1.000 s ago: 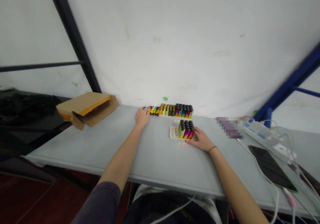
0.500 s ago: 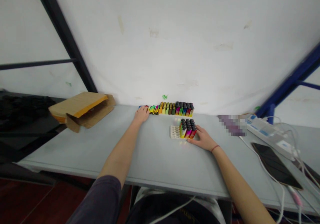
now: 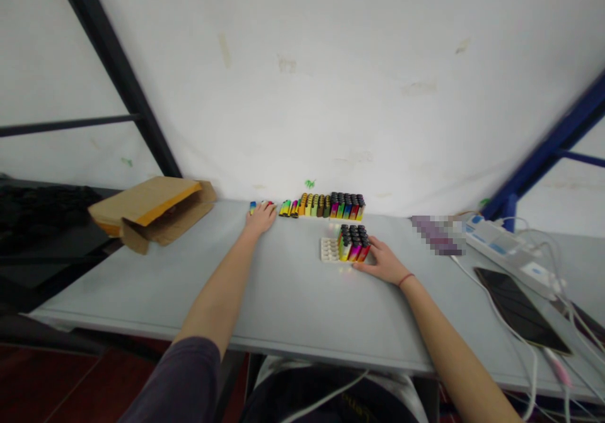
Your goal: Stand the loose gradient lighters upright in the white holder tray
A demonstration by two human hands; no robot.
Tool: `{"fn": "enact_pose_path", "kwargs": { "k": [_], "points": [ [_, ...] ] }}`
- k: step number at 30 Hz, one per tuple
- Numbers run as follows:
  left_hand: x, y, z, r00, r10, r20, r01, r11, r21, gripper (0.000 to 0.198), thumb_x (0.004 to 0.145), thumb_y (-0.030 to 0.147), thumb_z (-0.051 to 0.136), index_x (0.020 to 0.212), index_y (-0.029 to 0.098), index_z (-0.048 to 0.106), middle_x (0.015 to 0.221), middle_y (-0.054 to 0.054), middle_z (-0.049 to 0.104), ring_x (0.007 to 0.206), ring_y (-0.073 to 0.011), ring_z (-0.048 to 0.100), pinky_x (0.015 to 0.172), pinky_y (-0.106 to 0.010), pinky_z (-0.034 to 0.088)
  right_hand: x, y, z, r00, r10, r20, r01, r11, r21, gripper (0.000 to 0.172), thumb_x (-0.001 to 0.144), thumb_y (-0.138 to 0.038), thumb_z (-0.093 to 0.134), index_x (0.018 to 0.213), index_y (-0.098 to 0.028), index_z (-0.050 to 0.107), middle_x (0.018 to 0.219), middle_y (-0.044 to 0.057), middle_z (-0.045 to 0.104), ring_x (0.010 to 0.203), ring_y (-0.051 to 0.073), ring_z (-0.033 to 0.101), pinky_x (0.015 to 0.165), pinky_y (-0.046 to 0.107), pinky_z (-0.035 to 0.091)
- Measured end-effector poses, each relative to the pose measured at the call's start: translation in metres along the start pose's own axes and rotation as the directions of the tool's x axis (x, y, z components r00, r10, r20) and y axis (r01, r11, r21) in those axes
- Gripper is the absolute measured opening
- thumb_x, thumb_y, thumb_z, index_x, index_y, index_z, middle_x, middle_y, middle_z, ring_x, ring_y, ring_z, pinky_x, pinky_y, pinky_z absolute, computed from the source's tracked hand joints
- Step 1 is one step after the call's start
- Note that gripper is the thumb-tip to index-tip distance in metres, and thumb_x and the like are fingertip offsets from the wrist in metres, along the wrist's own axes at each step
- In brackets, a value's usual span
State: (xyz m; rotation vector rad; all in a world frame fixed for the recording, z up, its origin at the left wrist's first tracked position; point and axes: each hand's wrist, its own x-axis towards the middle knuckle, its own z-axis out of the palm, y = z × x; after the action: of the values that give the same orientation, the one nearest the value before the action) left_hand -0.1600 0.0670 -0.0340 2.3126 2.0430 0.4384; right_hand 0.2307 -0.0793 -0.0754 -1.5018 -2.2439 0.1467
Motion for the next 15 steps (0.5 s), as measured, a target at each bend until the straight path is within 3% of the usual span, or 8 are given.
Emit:
{"fn": "enact_pose_path", "kwargs": {
  "k": [5,9,15],
  "points": [
    [-0.014,-0.009,0.001,0.999,0.05,0.01,-0.05,0.999,0.012,0.046,0.101,0.036,0.029,0.142,0.031,0.05,0.156,-0.004,0.041,0.143,-0.0256,0.035,0.113,-0.054,0.034,0.001,-0.001,-0.001,1.0,-0.003,-0.007,0.004,1.0,0.016,0.068,0.079,-0.069,0.062,0.127,-0.021,0.063,0.137,0.016,0.058,0.128,0.038,0.052,0.109,0.053,0.041],
    [-0.039,-0.014,0.0,0.996,0.075,0.05,-0.076,0.997,0.021,0.047,0.1,0.036,0.029,0.143,0.032,0.048,0.159,-0.002,0.038,0.145,-0.0254,0.034,0.115,-0.052,0.032,0.001,-0.001,-0.001,1.0,-0.005,-0.014,0.005,1.0,0.023,0.069,0.078,-0.069,0.062,0.128,-0.02,0.062,0.137,0.017,0.057,0.127,0.039,0.052,0.109,0.054,0.04],
    [-0.087,0.004,0.001,0.98,0.192,0.048,-0.194,0.98,0.033,0.047,0.101,0.037,0.028,0.143,0.031,0.047,0.159,-0.003,0.036,0.146,-0.026,0.032,0.116,-0.053,0.029,0.002,0.0,0.001,1.0,-0.014,-0.021,0.015,0.999,0.031,0.071,0.078,-0.069,0.062,0.131,-0.022,0.06,0.138,0.016,0.057,0.128,0.038,0.052,0.109,0.055,0.041]
  ]
}}
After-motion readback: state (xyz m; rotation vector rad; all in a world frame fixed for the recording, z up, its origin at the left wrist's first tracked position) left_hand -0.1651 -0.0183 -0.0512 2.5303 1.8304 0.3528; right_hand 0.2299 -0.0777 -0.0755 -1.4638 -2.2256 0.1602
